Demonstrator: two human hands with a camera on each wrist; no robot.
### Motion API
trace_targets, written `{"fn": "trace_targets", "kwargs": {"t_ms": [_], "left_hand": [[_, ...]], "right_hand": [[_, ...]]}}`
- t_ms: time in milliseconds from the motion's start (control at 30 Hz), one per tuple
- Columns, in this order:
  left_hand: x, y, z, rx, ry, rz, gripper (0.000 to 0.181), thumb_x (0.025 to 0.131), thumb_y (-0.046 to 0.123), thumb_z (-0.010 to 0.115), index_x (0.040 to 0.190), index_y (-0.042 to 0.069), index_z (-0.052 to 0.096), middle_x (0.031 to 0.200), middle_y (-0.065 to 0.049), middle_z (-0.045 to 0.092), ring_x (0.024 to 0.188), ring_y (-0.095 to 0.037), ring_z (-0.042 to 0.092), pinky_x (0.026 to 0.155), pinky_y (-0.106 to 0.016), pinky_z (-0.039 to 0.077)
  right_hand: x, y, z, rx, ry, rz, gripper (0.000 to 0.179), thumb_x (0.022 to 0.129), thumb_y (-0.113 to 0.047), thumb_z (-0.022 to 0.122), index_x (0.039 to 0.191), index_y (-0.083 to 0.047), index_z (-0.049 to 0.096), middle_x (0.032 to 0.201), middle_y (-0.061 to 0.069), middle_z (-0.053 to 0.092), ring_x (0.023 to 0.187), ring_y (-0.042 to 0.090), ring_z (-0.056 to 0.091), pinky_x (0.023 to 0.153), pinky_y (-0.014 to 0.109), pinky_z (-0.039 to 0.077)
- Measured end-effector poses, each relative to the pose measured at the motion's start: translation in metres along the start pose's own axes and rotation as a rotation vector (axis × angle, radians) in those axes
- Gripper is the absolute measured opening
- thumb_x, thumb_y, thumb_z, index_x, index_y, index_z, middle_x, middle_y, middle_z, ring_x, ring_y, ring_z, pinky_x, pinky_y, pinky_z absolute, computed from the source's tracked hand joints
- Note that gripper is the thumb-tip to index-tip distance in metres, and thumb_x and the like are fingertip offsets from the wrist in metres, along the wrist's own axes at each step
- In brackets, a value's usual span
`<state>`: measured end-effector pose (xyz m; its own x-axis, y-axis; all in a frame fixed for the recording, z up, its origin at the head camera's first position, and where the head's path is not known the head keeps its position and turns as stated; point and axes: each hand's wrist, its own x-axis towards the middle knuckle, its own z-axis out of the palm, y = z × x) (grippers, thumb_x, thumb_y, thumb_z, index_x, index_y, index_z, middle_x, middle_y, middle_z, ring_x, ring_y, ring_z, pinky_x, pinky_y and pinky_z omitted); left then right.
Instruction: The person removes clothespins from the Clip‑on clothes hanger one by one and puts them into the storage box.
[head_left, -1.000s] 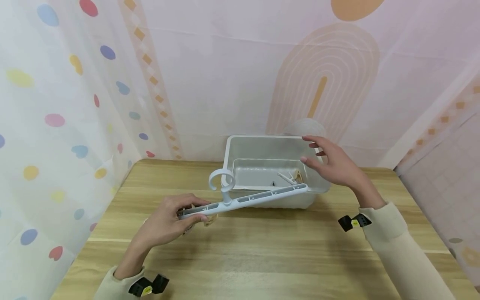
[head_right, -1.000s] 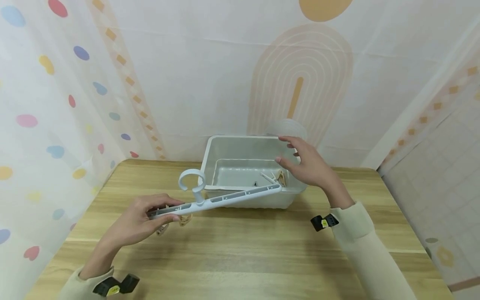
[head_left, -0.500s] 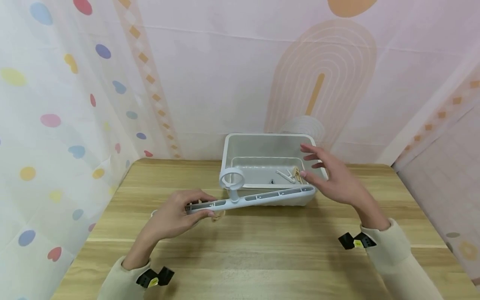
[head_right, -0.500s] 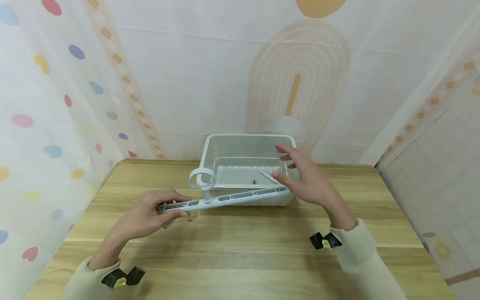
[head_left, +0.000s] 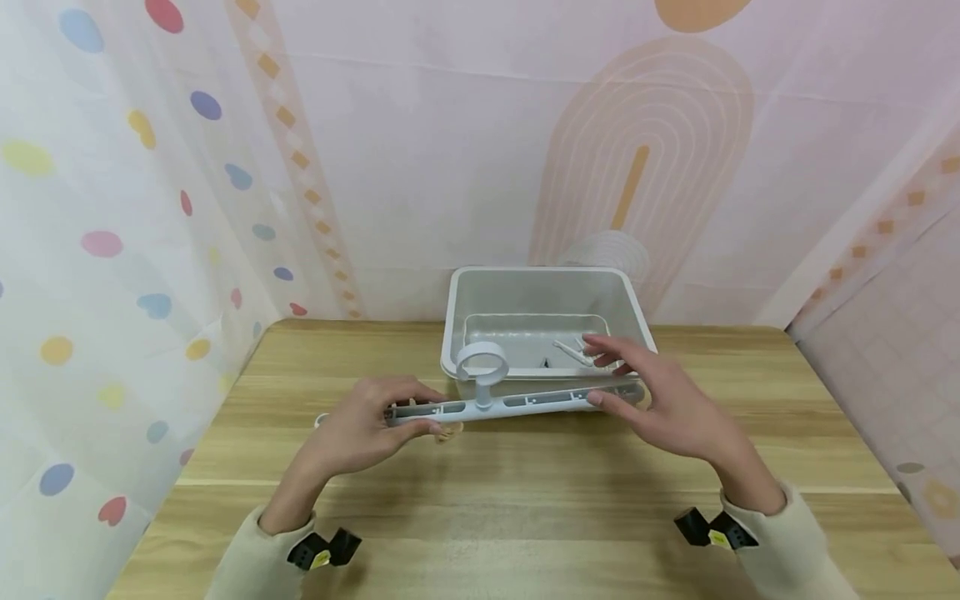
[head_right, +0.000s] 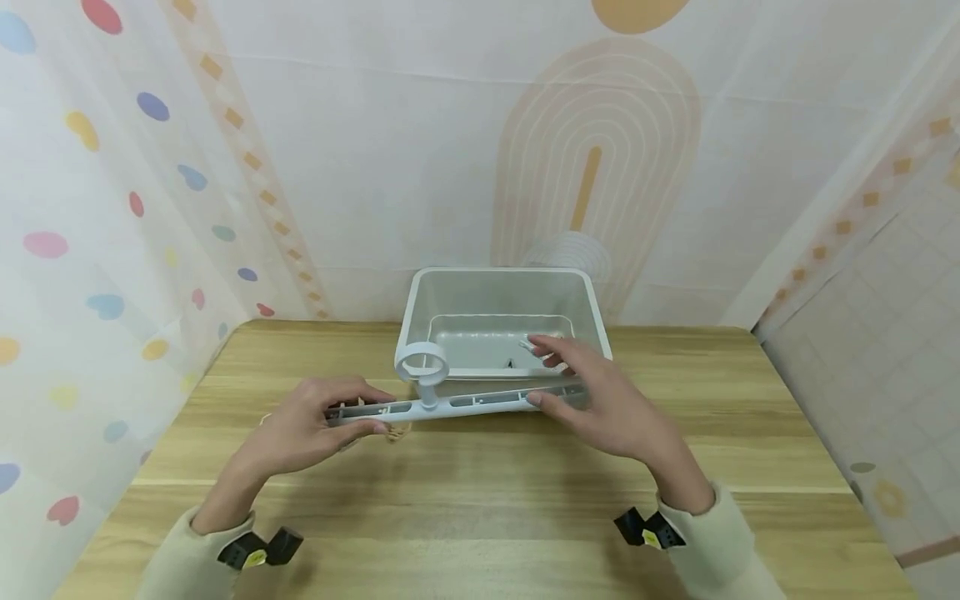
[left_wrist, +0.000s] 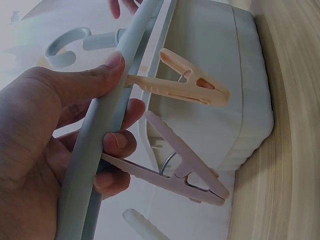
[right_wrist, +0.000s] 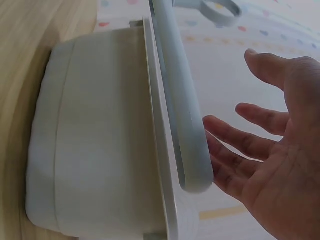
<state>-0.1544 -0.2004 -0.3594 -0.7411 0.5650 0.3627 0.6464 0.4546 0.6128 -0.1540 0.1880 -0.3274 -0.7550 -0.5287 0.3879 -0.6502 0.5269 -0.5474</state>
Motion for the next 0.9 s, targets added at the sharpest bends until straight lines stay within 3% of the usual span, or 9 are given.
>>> {"fn": "trace_targets", "kwargs": {"t_ms": [233, 333, 500, 733, 900], "left_hand": [[0.004, 0.002, 0.003, -0.019, -0.025, -0.016, 0.026, 0.084, 0.016, 0.086, 0.108, 0.021, 0.078, 0.088, 0.014, 0.074, 0.071, -0.003, 0.061, 0.062, -0.022, 0.05], [0.005, 0.002, 0.005, -0.027, -0.041, -0.02, 0.025, 0.084, 0.018, 0.086, 0.108, 0.02, 0.078, 0.09, 0.013, 0.075, 0.072, -0.004, 0.063, 0.064, -0.022, 0.052], [0.009, 0.002, 0.01, -0.016, -0.051, -0.014, 0.025, 0.083, 0.021, 0.087, 0.106, 0.021, 0.078, 0.091, 0.015, 0.074, 0.073, -0.003, 0.062, 0.065, -0.022, 0.052], [0.015, 0.002, 0.017, -0.019, -0.084, 0.027, 0.022, 0.084, 0.02, 0.086, 0.104, 0.021, 0.079, 0.089, 0.015, 0.074, 0.074, 0.0, 0.06, 0.066, -0.021, 0.052], [0.018, 0.002, 0.021, -0.035, -0.107, 0.032, 0.021, 0.085, 0.02, 0.085, 0.105, 0.019, 0.079, 0.091, 0.012, 0.076, 0.076, -0.001, 0.061, 0.068, -0.022, 0.052]], "right_hand": [[-0.008, -0.007, 0.013, -0.034, -0.046, 0.035, 0.055, 0.092, -0.022, 0.079, 0.143, -0.02, 0.057, 0.126, -0.006, 0.066, 0.109, 0.013, 0.065, 0.091, 0.034, 0.056], [-0.008, -0.007, 0.018, -0.05, -0.085, 0.011, 0.051, 0.093, -0.025, 0.078, 0.141, -0.022, 0.059, 0.121, -0.008, 0.069, 0.104, 0.009, 0.066, 0.088, 0.035, 0.057], [-0.005, -0.008, 0.029, -0.081, -0.175, -0.029, 0.045, 0.096, -0.03, 0.075, 0.138, -0.02, 0.062, 0.125, -0.007, 0.071, 0.108, 0.009, 0.068, 0.094, 0.037, 0.057], [-0.002, -0.006, 0.043, -0.077, -0.267, -0.005, 0.037, 0.098, -0.039, 0.071, 0.133, -0.029, 0.066, 0.096, -0.017, 0.069, 0.071, 0.0, 0.057, 0.069, 0.021, 0.05], [-0.004, -0.002, 0.049, -0.048, -0.255, -0.018, 0.031, 0.098, -0.037, 0.071, 0.128, -0.029, 0.069, 0.084, -0.02, 0.065, 0.063, -0.007, 0.049, 0.06, 0.017, 0.045]]}}
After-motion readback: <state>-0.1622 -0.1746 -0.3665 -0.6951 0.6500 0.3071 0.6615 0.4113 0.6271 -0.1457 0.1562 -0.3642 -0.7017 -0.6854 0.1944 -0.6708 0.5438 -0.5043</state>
